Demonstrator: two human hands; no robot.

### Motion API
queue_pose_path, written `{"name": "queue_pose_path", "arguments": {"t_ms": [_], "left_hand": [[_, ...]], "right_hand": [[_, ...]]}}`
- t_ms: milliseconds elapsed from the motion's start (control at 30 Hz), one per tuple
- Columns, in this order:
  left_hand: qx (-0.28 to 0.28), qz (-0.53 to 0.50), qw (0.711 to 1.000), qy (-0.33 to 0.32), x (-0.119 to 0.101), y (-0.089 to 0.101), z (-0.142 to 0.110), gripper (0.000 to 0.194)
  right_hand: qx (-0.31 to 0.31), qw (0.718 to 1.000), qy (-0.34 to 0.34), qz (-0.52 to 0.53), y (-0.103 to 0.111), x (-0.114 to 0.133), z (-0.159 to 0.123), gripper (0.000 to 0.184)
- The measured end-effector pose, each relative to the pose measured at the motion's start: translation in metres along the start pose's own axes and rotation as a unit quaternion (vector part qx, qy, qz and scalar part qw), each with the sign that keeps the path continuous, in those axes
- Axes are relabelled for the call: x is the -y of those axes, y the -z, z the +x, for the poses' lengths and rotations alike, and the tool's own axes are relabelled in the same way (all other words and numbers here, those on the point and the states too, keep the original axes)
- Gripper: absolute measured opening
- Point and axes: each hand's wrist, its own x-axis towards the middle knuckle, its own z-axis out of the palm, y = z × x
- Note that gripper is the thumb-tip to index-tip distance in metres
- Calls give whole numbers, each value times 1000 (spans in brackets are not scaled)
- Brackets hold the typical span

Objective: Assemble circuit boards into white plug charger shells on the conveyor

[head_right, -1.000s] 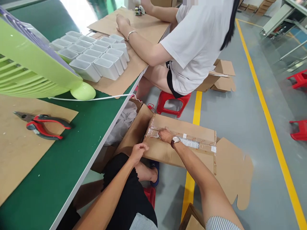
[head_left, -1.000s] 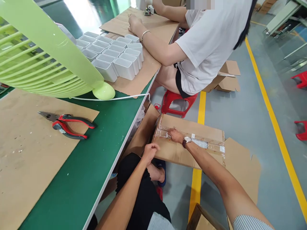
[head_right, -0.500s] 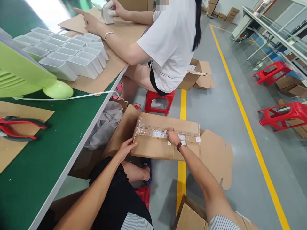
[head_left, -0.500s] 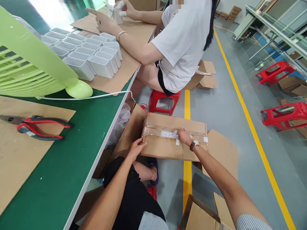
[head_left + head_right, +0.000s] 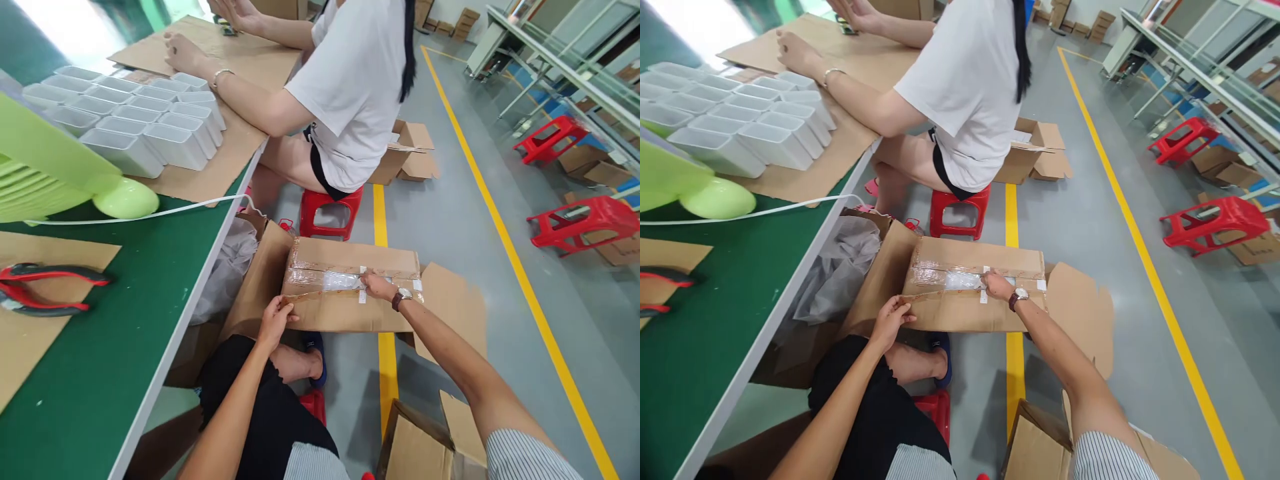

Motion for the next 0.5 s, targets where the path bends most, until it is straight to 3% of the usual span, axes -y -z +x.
{"name": "queue_pose_path", "arguments": {"t_ms": [267, 500], "left_hand": [[-10, 88, 996, -1, -16, -9, 2, 51], [-30, 130, 991, 3, -22, -11, 3, 57]], "right_hand": [[-8, 997, -74, -35, 10, -54, -42, 33], [-5, 997, -61, -48, -3, -51, -32, 33]]}}
